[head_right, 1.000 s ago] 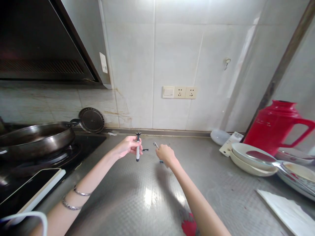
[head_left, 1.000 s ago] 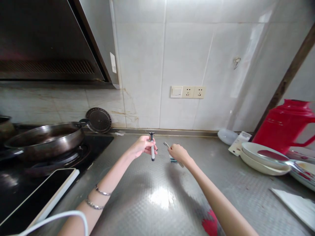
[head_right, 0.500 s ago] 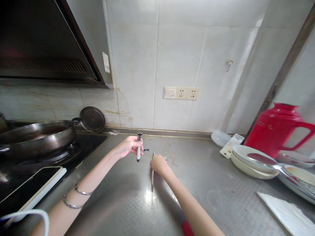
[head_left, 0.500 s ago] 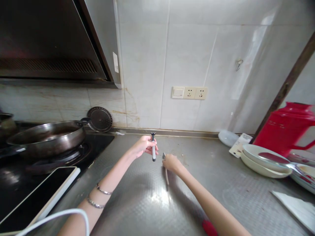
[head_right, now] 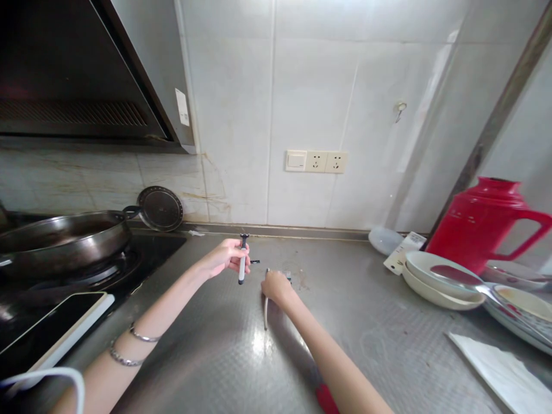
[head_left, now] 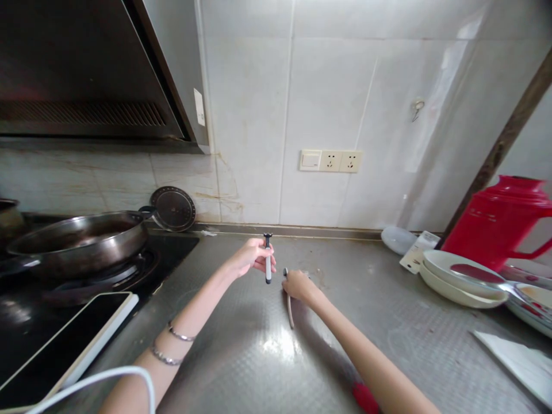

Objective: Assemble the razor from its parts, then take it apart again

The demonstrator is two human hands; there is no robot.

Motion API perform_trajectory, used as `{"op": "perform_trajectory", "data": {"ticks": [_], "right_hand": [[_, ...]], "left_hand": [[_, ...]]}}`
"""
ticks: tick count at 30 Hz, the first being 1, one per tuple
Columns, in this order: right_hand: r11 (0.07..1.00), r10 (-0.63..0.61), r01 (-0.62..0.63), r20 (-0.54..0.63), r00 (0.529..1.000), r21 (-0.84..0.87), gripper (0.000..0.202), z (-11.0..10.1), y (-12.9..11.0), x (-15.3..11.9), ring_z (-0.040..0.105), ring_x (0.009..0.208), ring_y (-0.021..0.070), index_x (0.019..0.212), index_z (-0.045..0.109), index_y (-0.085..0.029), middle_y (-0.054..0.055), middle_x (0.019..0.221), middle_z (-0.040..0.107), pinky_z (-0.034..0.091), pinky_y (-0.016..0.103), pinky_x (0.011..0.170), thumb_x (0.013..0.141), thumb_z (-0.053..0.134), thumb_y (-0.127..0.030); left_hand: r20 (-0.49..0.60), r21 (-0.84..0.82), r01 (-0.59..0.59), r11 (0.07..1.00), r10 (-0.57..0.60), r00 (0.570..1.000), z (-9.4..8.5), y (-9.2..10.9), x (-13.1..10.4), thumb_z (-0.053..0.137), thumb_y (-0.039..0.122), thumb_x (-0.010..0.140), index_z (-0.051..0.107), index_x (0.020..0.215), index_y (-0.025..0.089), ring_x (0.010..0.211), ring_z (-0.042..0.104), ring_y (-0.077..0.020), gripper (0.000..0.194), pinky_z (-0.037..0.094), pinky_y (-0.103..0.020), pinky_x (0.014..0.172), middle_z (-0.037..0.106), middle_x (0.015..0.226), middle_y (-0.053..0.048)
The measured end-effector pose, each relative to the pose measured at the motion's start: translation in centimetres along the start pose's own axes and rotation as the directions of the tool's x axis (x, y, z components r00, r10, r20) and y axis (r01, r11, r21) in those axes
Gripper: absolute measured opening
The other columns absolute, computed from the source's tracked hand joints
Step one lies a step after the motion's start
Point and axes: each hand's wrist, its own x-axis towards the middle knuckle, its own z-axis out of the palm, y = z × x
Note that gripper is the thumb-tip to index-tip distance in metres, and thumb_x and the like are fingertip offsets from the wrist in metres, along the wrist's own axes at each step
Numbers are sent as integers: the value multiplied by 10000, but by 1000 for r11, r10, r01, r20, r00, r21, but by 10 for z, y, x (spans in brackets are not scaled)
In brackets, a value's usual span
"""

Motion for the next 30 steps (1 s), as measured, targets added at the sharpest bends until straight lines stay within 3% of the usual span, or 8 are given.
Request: {"op": "perform_trajectory", "data": {"ticks": [5,8,11,14,24,30], "right_hand": [[1000,16,-17,-126,992,-8,374,-31,31,7,639,896,278,938,683,-99,217,971,667,449,294,675,850,353,-254],[996,-87,87,-220,972,-8,334,-48,62,13,638,847,234,860,701,-154,144,887,694,414,252,644,830,398,-293],[970,-223,237,-174,959,63,258,-49,88,19,633,760,175,832,715,-195,69,817,705,392,215,612,769,473,-262],[942,-297,309,-100,950,133,246,-38,103,25,624,719,159,815,731,-191,53,777,707,395,208,616,736,507,-255],[901,-361,362,-49,931,238,218,-17,110,35,600,668,151,790,743,-167,46,727,705,384,203,580,691,567,-248],[909,-352,352,-39,935,224,231,-16,108,36,602,677,151,826,741,-160,54,769,709,386,203,585,677,589,-252]], "left_hand": [[-13,10,-4,1000,4,1000,0,-1,1,631,262,700,466,811,146,567,658,-224,230,509,-311,500,649,668,-78],[-14,13,-5,1000,5,1000,0,-1,1,631,267,701,466,809,148,568,659,-223,231,513,-317,509,651,667,-75],[-20,22,-6,1000,6,1000,0,-1,1,624,272,704,467,806,147,568,659,-221,226,512,-313,513,649,665,-73],[-31,36,-3,999,4,1000,-1,-1,2,624,279,702,469,809,147,571,660,-221,230,507,-306,511,650,672,-74],[-4,91,18,996,-18,1000,7,-3,1,651,301,684,453,797,157,577,657,-215,270,502,-312,526,650,668,-62],[1,65,-71,995,71,998,14,-14,6,673,319,686,451,809,156,657,664,-209,302,506,-309,576,663,727,-81]]}}
